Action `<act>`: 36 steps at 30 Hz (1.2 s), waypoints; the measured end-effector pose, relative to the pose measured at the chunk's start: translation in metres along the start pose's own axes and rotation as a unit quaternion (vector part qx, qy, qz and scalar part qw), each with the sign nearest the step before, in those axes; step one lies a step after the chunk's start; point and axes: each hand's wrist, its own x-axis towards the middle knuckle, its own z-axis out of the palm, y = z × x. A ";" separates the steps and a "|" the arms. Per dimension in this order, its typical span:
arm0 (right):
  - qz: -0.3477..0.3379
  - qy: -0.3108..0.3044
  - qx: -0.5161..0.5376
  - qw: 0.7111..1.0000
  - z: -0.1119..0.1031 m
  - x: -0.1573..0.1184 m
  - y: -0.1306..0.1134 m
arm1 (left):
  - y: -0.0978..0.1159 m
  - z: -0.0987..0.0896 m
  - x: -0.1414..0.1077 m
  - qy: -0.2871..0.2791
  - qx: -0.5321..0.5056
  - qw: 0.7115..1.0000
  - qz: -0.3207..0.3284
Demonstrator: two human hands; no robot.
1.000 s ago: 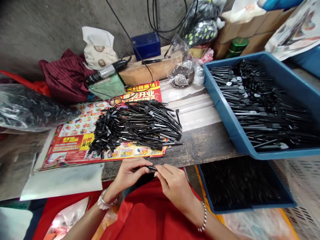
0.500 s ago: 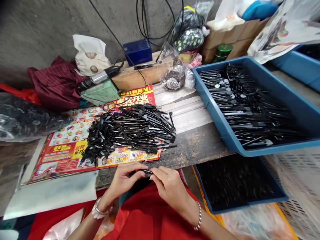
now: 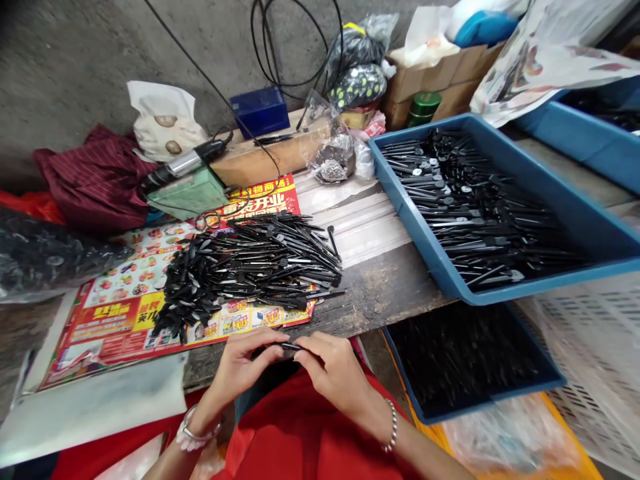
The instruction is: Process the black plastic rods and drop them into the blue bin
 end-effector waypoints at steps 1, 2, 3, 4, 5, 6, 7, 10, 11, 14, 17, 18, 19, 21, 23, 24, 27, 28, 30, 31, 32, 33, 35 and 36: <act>0.020 0.002 0.020 1.000 -0.001 0.000 0.000 | 0.000 0.000 0.000 0.003 0.003 1.000 -0.004; 0.044 0.005 0.040 0.998 -0.002 0.001 0.001 | 0.000 0.000 0.000 0.007 0.007 1.000 -0.008; 0.070 0.008 0.063 0.996 -0.003 0.001 0.002 | 0.000 -0.001 0.000 0.010 0.011 1.000 -0.013; 0.103 0.009 0.092 0.990 -0.004 0.000 0.004 | 0.000 -0.001 0.000 0.012 0.015 1.000 -0.017; 0.140 0.007 0.132 0.981 -0.005 0.000 0.006 | -0.001 -0.001 0.000 0.012 0.018 1.000 -0.022; 0.179 0.004 0.182 0.967 -0.006 -0.001 0.008 | -0.001 -0.001 0.000 0.009 0.020 0.999 -0.026; 0.217 0.001 0.239 0.946 -0.007 -0.002 0.011 | -0.001 -0.001 0.001 0.006 0.022 0.999 -0.027; 0.304 0.016 0.408 0.861 -0.008 -0.004 0.015 | 0.001 0.001 0.002 0.003 0.024 0.999 -0.028; 0.324 0.025 0.454 0.830 -0.009 -0.005 0.016 | 0.002 0.002 0.003 0.004 0.023 0.999 -0.028; 0.365 0.043 0.545 0.754 -0.012 -0.006 0.016 | 0.005 0.006 0.008 -0.003 0.014 1.000 -0.027; 0.370 0.073 0.566 0.733 -0.021 -0.010 0.020 | 0.005 0.006 0.012 -0.015 -0.005 0.999 -0.030; 0.367 0.093 0.565 0.733 -0.027 -0.013 0.023 | 0.004 0.004 0.013 -0.015 -0.014 0.999 -0.035; 0.362 0.118 0.562 0.734 -0.035 -0.017 0.027 | 0.003 0.003 0.014 -0.014 -0.023 0.999 -0.043; 0.349 0.181 0.549 0.737 -0.057 -0.032 0.039 | 0.001 -0.002 0.014 -0.010 -0.037 0.998 -0.056; 0.339 0.253 0.523 0.740 -0.086 -0.054 0.057 | -0.002 -0.008 0.014 -0.002 -0.037 0.997 -0.064; 0.338 0.291 0.500 0.742 -0.101 -0.068 0.067 | -0.003 -0.011 0.014 0.003 -0.034 0.997 -0.065; 0.361 0.399 0.374 0.755 -0.142 -0.116 0.106 | -0.008 -0.017 0.015 0.010 -0.024 0.997 -0.073; 0.373 0.429 0.322 0.757 -0.153 -0.132 0.120 | -0.010 -0.018 0.016 0.011 -0.021 0.997 -0.078; 0.393 0.472 0.249 0.749 -0.166 -0.159 0.149 | -0.012 -0.020 0.016 0.014 -0.014 0.996 -0.091; 0.405 0.484 0.223 0.743 -0.170 -0.169 0.164 | -0.013 -0.020 0.015 0.015 -0.011 0.995 -0.099; 0.418 0.490 0.200 0.739 -0.172 -0.176 0.177 | -0.014 -0.021 0.015 0.014 -0.007 0.994 -0.107; 0.432 0.489 0.175 0.737 -0.173 -0.182 0.190 | -0.014 -0.022 0.015 0.015 -0.003 0.993 -0.114; 0.459 0.473 0.120 0.742 -0.173 -0.186 0.213 | -0.015 -0.023 0.014 0.011 0.009 0.992 -0.126; 0.469 0.461 0.088 0.748 -0.173 -0.187 0.223 | -0.015 -0.024 0.013 0.012 0.015 0.991 -0.130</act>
